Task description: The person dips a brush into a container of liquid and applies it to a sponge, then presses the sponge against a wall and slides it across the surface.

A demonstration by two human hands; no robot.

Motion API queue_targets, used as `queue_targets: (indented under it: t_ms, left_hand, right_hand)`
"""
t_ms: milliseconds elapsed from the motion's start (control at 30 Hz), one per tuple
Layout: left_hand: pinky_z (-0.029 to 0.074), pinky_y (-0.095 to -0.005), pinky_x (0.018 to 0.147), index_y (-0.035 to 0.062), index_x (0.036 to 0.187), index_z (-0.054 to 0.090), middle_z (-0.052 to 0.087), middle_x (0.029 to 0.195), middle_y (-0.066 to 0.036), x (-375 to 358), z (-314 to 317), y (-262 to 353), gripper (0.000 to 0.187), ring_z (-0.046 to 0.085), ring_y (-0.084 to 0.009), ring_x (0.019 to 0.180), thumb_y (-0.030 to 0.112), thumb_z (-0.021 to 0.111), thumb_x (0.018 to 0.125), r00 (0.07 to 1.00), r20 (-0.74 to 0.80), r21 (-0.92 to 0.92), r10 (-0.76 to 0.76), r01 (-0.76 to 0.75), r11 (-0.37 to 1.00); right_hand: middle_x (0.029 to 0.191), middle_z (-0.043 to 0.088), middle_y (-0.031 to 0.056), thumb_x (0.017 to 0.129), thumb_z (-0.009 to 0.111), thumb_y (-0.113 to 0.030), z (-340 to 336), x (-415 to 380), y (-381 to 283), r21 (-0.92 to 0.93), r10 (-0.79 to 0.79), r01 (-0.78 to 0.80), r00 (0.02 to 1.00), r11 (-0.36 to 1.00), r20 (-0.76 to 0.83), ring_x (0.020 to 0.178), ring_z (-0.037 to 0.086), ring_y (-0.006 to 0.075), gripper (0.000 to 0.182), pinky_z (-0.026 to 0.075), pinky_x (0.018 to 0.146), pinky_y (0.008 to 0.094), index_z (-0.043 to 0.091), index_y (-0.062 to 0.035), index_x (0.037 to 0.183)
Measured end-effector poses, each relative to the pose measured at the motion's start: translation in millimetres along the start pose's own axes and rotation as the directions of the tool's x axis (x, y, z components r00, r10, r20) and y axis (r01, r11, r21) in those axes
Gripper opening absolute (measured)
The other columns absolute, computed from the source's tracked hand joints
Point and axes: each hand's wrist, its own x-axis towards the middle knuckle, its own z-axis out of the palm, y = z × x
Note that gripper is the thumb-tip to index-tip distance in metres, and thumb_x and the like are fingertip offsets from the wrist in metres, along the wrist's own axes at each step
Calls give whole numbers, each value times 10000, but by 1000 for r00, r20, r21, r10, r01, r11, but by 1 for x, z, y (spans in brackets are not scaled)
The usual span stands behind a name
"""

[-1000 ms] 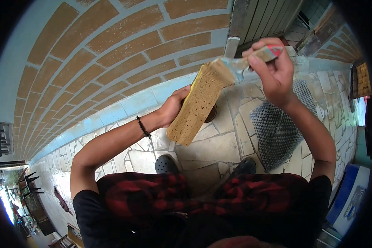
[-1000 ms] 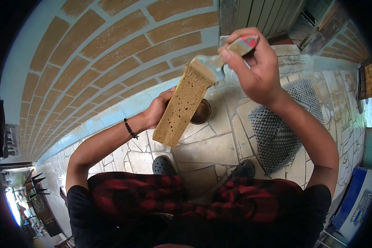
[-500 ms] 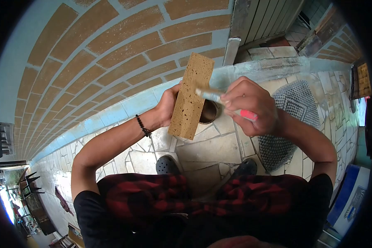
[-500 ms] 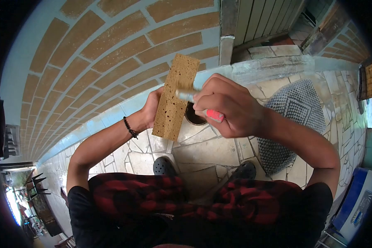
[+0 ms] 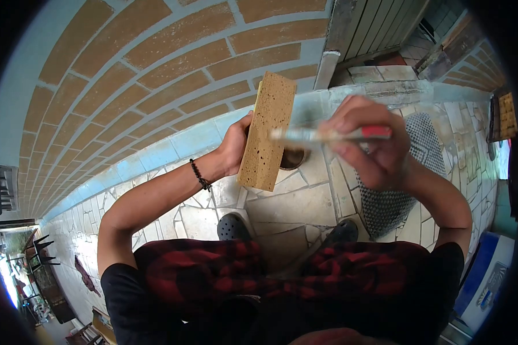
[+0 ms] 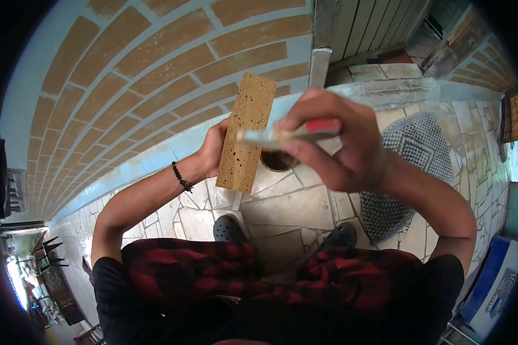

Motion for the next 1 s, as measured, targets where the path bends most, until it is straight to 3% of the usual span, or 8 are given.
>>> queue_targets:
  t_ms: [100, 300, 367, 567, 667, 767, 867, 1000]
  left_hand:
    - [596, -497, 968, 77, 1483, 497, 672, 1266, -156, -3, 7, 4, 628, 704, -284, 1097, 494, 185, 1133, 1000, -7, 44, 10, -10, 999]
    - [611, -460, 940, 38, 1465, 513, 680, 1294, -193, -7, 19, 11, 568, 717, -306, 1096, 367, 217, 1108, 1000, -17, -86, -2, 0, 996]
    - [586, -491, 1020, 33, 1489, 489, 659, 1332, -217, 0, 12, 7, 587, 691, -328, 1179, 370, 194, 1110, 999, 2, -145, -40, 40, 989]
    - [585, -514, 994, 47, 1529, 460, 647, 1356, -212, -5, 25, 0, 613, 689, -332, 1167, 422, 199, 1120, 999, 48, -103, 16, -11, 995]
    - [597, -504, 955, 52, 1530, 463, 651, 1356, -200, -4, 31, -4, 647, 693, -327, 1150, 477, 192, 1123, 998, -53, -74, -16, 12, 997]
    - [600, -492, 940, 56, 1484, 509, 667, 1314, -182, -1, 21, -4, 682, 706, -311, 1108, 539, 197, 1119, 1000, -5, -56, -27, 27, 998]
    - [600, -491, 938, 63, 1420, 556, 684, 1255, -167, 2, 14, -5, 632, 710, -302, 1078, 502, 216, 1117, 999, -5, -56, -53, 53, 997]
    - [591, -494, 973, 61, 1421, 555, 684, 1269, -164, -4, 19, -6, 627, 704, -309, 1110, 488, 213, 1115, 999, -34, -39, -22, 21, 999]
  right_hand:
    - [981, 727, 132, 864, 725, 54, -11, 13, 16, -255, -153, 124, 984, 959, -97, 897, 709, 228, 300, 568, 728, 342, 638, -27, 1140]
    - [945, 712, 81, 843, 751, 22, 24, -1, 4, -148, -252, 273, 956, 950, 150, 821, 673, 235, 272, 556, 697, 349, 673, -67, 1088]
    - [920, 701, 69, 862, 761, -2, 33, -1, -9, 27, -193, 191, 968, 981, 157, 814, 680, 215, 291, 545, 669, 333, 653, -51, 1128]
    - [873, 680, 78, 951, 749, -87, 33, -5, 4, 252, 356, -363, 931, 897, 76, 820, 696, 113, 226, 544, 669, 271, 625, -12, 1125]
    - [906, 693, 85, 935, 750, -31, 24, -1, 31, 133, 233, -221, 969, 966, -78, 790, 694, 151, 230, 560, 699, 296, 631, -5, 1130]
    - [947, 701, 87, 891, 761, 16, 9, 8, 26, -207, -6, 2, 1000, 978, -18, 786, 678, 187, 278, 560, 704, 330, 641, -26, 1138]
    - [967, 702, 74, 839, 777, 36, 6, 17, 25, -263, -209, 208, 978, 942, 25, 800, 672, 209, 313, 548, 685, 362, 663, -54, 1116]
    - [914, 671, 63, 820, 759, 54, 18, 11, 18, -197, -164, 169, 986, 966, 43, 759, 638, 229, 294, 516, 662, 380, 677, -67, 1075]
